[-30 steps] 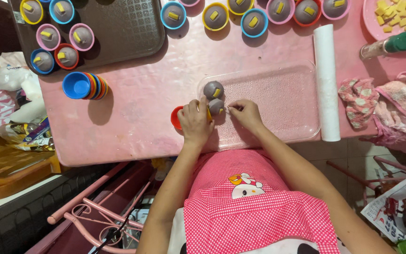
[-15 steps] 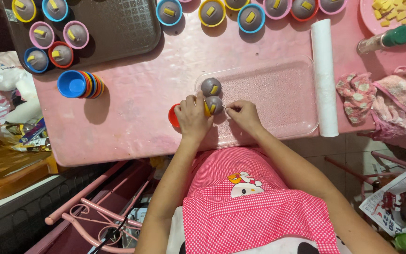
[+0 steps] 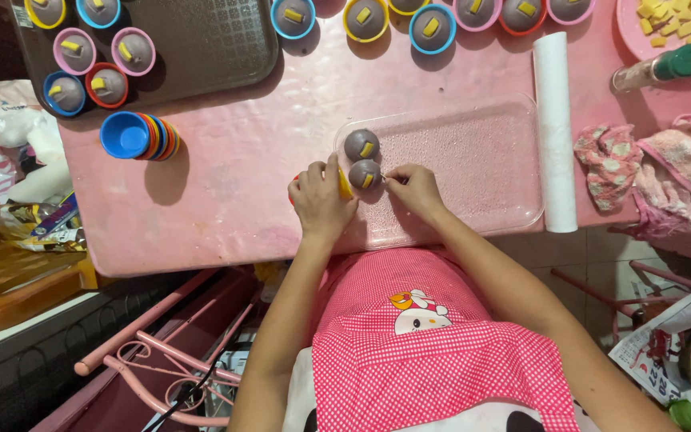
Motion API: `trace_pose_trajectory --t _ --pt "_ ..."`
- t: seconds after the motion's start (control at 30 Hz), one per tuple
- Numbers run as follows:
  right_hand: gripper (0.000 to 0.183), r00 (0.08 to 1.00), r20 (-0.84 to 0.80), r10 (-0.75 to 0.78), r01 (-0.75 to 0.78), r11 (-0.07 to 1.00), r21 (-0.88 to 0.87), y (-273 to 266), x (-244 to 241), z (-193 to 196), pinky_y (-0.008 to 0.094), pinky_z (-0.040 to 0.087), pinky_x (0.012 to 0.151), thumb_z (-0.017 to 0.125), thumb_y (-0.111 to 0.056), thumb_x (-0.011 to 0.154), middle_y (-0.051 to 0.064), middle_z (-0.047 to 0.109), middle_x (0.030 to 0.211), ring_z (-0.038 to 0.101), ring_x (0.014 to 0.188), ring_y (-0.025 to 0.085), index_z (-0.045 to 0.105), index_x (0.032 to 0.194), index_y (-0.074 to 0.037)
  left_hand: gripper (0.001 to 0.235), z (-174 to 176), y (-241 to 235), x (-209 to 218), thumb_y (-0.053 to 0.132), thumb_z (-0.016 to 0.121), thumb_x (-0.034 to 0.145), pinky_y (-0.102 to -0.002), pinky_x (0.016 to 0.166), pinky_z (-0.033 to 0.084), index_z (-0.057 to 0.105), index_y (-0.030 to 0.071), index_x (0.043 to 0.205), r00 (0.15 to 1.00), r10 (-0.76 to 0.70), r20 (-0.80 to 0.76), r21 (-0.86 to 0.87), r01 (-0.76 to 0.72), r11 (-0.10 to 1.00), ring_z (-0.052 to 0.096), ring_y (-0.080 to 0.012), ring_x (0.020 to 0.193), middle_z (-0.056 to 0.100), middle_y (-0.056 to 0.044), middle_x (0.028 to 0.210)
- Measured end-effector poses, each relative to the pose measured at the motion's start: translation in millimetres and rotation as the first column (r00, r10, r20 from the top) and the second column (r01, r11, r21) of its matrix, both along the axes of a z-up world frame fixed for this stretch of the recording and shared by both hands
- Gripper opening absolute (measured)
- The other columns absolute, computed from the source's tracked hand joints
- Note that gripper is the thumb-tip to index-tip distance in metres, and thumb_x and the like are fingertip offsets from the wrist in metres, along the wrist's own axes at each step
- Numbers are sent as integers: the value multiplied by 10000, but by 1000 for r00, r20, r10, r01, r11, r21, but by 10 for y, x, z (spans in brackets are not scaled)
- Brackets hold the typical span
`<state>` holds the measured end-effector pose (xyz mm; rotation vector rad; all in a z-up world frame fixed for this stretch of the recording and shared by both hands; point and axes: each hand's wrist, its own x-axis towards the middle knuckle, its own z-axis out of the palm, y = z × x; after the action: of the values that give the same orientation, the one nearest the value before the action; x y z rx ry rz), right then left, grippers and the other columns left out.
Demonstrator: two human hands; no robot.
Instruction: The person repeatedly picks up small gray balls with yellow inserts from a tray and places them into colorful plastic rings. They then transfer the assembled items onto a tray, arranging them in rows. The person continues this process with multiple items throughout the clip.
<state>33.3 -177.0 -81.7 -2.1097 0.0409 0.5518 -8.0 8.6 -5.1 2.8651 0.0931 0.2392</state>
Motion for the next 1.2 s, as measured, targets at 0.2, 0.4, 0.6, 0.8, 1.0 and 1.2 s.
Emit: trace_pose_trajectory --t 0.2,0.4,0.6,0.8,1.0,1.2 --pt "127 997 47 58 -58 998 12 15 49 79 321 482 599 668 -185 756 106 637 737 624 673 236 718 868 -153 869 103 205 -208 279 850 421 -418 760 398 510 134 1208 993 111 43 -212 -100 972 540 -273 892 536 -69 1019" --pt "105 961 233 148 -114 982 -151 -29 90 120 341 502 613 668 -197 759 65 617 730 634 680 242 710 852 -171 915 -220 527 -451 317 871 474 -440 837 381 472 116 1273 940 335 64 -512 -257 820 543 -309 972 549 -103 1100" --pt "80 828 436 354 -133 877 -461 -62 50 321 303 520 620 649 -218 771 11 577 740 631 694 203 699 833 -215 978 -790 573 -608 315 895 438 -432 850 385 465 139 1298 904 423 56 -598 -309 740 549 -297 997 565 -89 1136" --pt "86 881 390 266 -83 900 -427 -167 69 307 338 517 659 647 -251 786 16 566 752 626 757 218 691 855 -226 905 -694 461 -598 327 845 580 -498 927 366 399 72 1325 946 325 -10 -505 -286 815 473 -370 1109 463 -176 1258" --pt "118 949 243 203 -84 901 -427 -302 -61 164 372 502 703 630 -299 791 29 573 758 616 791 240 686 878 -241 1022 -695 416 -584 445 800 570 -511 935 345 299 66 1376 957 288 28 -387 -256 886 414 -387 1155 376 -184 1325" --pt "116 969 232 91 -6 940 -341 -369 -167 218 346 505 682 652 -249 770 19 593 748 626 716 204 673 874 -201 822 -378 73 -379 443 705 666 -489 968 312 398 26 1305 916 125 380 -347 16 938 410 -395 1156 414 -201 1289"
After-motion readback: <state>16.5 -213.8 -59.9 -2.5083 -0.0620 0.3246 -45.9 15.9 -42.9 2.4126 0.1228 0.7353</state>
